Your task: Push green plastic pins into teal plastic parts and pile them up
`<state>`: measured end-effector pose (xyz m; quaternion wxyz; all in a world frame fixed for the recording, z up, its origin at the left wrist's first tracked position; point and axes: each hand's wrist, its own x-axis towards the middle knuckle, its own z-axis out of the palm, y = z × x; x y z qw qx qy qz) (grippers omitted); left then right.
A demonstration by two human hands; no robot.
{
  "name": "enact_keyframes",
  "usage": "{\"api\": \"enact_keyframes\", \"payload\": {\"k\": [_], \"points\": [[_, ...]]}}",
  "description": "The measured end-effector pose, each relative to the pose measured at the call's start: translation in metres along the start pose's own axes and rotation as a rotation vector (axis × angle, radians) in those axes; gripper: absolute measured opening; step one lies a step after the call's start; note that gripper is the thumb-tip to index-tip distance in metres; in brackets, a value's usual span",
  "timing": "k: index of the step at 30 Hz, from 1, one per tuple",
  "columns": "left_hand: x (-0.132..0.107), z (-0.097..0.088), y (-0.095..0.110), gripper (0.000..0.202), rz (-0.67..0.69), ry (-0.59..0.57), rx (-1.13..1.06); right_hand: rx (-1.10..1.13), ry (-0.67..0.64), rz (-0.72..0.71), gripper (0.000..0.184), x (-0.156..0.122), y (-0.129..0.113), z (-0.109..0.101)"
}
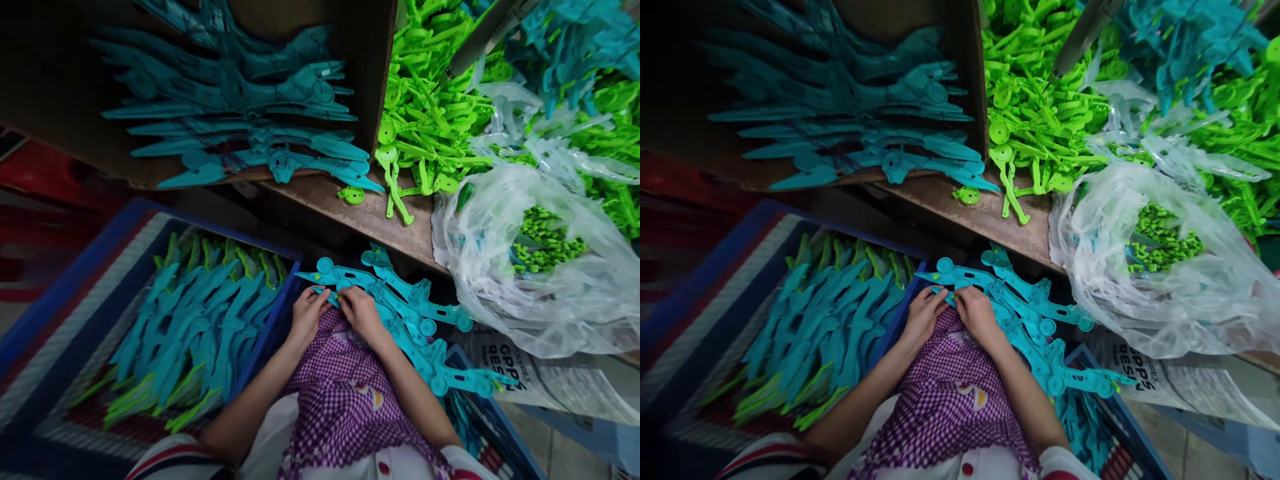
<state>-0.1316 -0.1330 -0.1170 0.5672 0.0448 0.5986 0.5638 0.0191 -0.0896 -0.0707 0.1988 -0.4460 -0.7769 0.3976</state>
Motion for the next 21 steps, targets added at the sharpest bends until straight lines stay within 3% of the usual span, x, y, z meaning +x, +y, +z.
{"api": "enact_keyframes", "payload": {"k": [6, 15, 18, 21], "points": [[-0.004, 0.001, 0.007, 0.042, 0.0, 0.011, 0.019, -0.109, -0.03, -0.055, 0.026, -0.006, -0.005, 0.01], [-0.007, -0.005, 0.008, 0.043, -0.013, 0.016, 0.057, -0.061, 0.002, -0.033, 0.031, -0.011, -0.005, 0.021], [-0.005, -0.012, 0.016, 0.043, -0.011, -0.028, 0.015, -0.016, 0.028, -0.105, 0.044, -0.029, -0.018, 0.002], [0.007, -0.023, 0.027, 0.042, 0.018, -0.08, -0.05, -0.024, 0.139, -0.089, 0.052, -0.057, -0.016, -0.042]]}}
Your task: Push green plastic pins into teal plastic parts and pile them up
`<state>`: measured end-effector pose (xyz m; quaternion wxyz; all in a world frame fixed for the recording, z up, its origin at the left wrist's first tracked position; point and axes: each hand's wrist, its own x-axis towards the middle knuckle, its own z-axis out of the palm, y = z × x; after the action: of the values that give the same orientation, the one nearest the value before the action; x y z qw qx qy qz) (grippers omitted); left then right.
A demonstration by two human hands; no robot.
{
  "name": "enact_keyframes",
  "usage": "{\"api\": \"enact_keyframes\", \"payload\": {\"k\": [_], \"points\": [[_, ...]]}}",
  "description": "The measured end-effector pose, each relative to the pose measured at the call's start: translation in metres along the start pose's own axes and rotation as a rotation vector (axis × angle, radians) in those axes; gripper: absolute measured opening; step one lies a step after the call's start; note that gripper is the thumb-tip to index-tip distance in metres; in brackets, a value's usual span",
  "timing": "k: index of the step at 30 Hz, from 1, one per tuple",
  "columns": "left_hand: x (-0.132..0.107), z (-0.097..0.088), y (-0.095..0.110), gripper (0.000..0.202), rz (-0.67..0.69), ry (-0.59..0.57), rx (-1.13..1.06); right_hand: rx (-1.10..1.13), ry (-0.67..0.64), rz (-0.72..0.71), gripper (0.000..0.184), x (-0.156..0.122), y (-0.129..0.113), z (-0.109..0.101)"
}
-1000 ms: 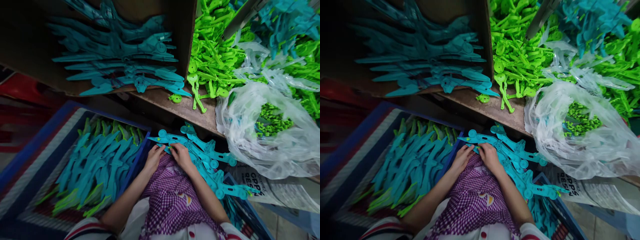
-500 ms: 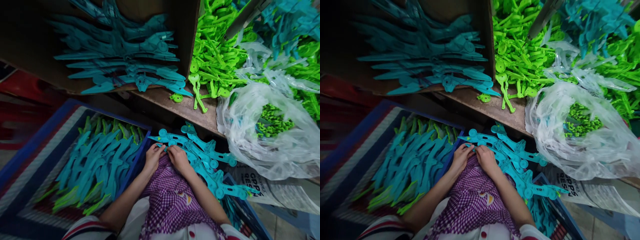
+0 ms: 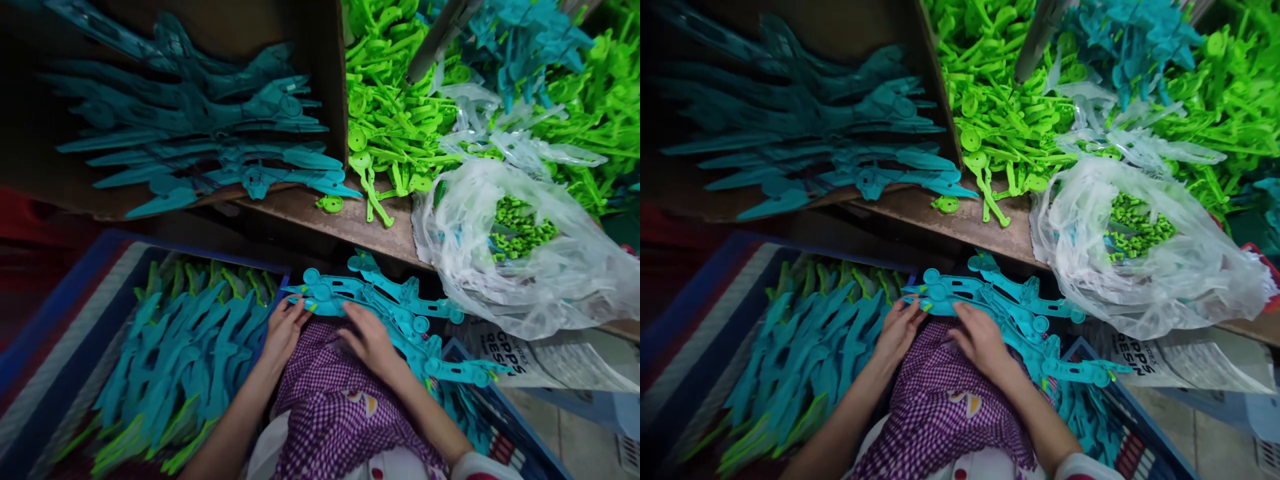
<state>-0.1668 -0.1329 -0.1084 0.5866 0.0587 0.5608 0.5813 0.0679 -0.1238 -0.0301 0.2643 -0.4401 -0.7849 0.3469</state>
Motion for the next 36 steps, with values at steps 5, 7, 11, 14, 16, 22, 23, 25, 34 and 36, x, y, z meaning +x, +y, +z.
{"api": "enact_keyframes", "payload": {"k": [5, 7, 11, 14, 16, 22, 23, 25, 34, 36], "points": [[0.029, -0.01, 0.005, 0.033, 0.032, 0.077, -0.003, -0.317, 0.178, 0.295, 0.052, -0.017, 0.057, -0.076], [0.037, -0.008, 0.002, 0.034, 0.089, 0.117, 0.048, -0.418, 0.066, 0.326, 0.063, -0.014, 0.081, -0.088], [0.042, -0.011, -0.005, 0.029, 0.077, 0.101, -0.014, -0.389, -0.107, 0.307, 0.07, -0.009, 0.101, -0.096], [0.044, -0.028, -0.007, 0.019, -0.078, 0.059, -0.199, -0.271, 0.019, 0.307, 0.053, -0.02, 0.098, -0.106], [0.045, -0.04, -0.008, 0.018, -0.117, 0.063, -0.245, -0.232, 0.085, 0.34, 0.04, -0.032, 0.091, -0.112], [0.044, -0.047, -0.009, 0.021, -0.131, 0.0, -0.247, -0.379, -0.17, 0.465, 0.024, -0.043, 0.06, -0.081], [0.044, -0.045, -0.009, 0.02, -0.133, -0.016, -0.251, -0.431, -0.227, 0.488, 0.023, -0.04, 0.056, -0.072], [0.044, -0.043, -0.009, 0.019, -0.138, -0.029, -0.261, -0.514, -0.315, 0.509, 0.02, -0.034, 0.05, -0.058], [0.049, -0.057, -0.023, 0.017, -0.27, -0.039, -0.212, -0.475, -0.225, 0.359, 0.026, -0.003, 0.023, -0.06], [0.051, -0.055, -0.028, 0.016, -0.272, -0.074, -0.192, -0.507, -0.249, 0.347, 0.023, 0.022, 0.017, -0.051]]}}
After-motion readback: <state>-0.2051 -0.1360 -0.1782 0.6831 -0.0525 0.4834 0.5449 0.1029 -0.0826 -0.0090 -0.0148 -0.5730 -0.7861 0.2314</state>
